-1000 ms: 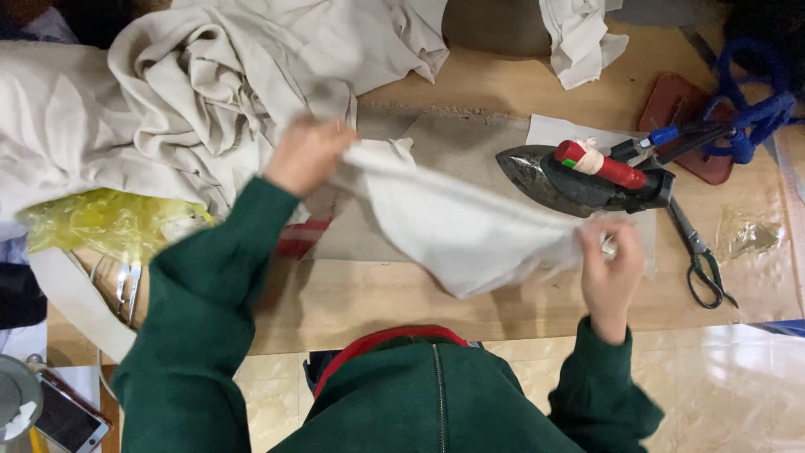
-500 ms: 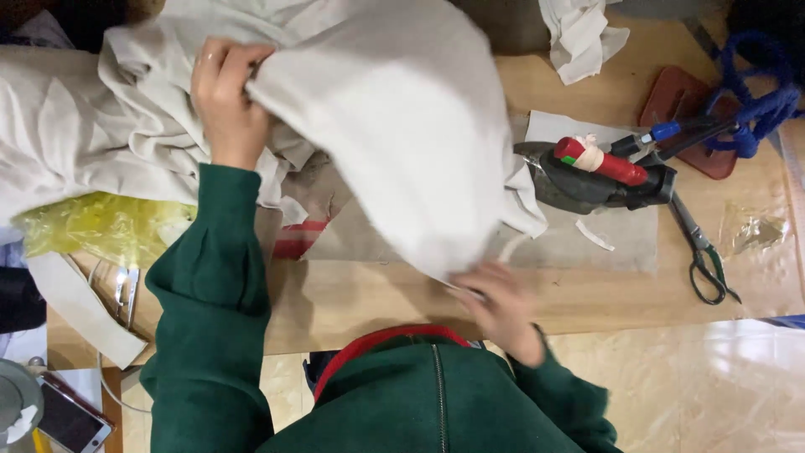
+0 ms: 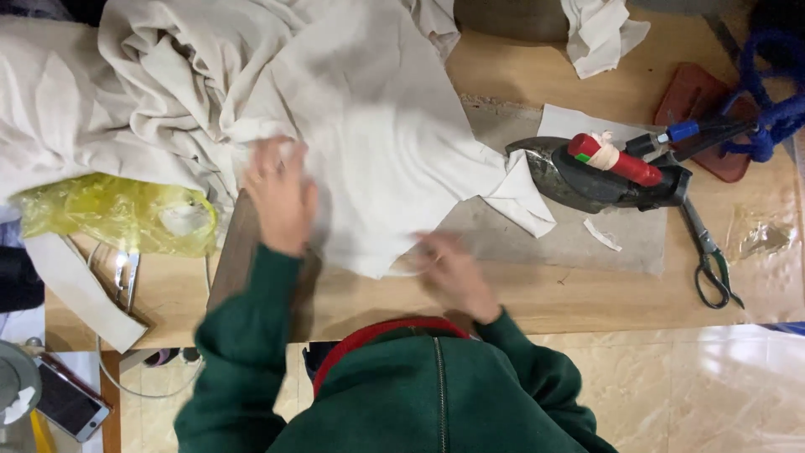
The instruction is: A person irons small pieces of white fabric and then uses scissors to cut them into specific shapes on a workbench.
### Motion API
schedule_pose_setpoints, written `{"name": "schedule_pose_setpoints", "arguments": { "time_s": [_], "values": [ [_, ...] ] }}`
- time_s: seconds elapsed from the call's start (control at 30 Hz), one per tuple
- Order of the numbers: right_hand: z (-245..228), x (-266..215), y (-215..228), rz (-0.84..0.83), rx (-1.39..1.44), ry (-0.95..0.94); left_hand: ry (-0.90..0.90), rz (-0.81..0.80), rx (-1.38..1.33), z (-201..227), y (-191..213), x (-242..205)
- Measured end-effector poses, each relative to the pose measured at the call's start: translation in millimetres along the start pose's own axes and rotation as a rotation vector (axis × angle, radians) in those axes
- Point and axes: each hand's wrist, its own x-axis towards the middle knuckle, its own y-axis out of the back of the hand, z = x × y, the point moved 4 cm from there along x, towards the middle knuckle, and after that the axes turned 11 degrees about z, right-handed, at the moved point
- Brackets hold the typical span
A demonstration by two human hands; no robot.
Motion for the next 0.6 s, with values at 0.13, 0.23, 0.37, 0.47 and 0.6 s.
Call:
{"name": "schedule_pose_setpoints", "arguments": {
  "time_s": [0.13, 0.23, 0.37, 0.47, 0.6],
  "values": [
    [71, -1, 84, 0.6, -0.36, 0.076, -0.021, -0.11, -0.29, 60, 21, -88],
    [118, -19, 115, 0.551, -0.736, -0.344, -0.016, -0.304, -0.252, 66, 11, -166],
    [178, -28, 120, 0.579, -0.58, -0.391, 0.069, -0.346, -0.21, 40, -5, -208],
    [185, -27, 122, 0.746, -0.362, -0.248, 0.056, -0.258, -0.113, 34, -4, -205],
    [171, -37, 138, 0.879, 0.24, -0.245, 0.373, -0.047, -0.266, 35, 35, -160]
  ]
}}
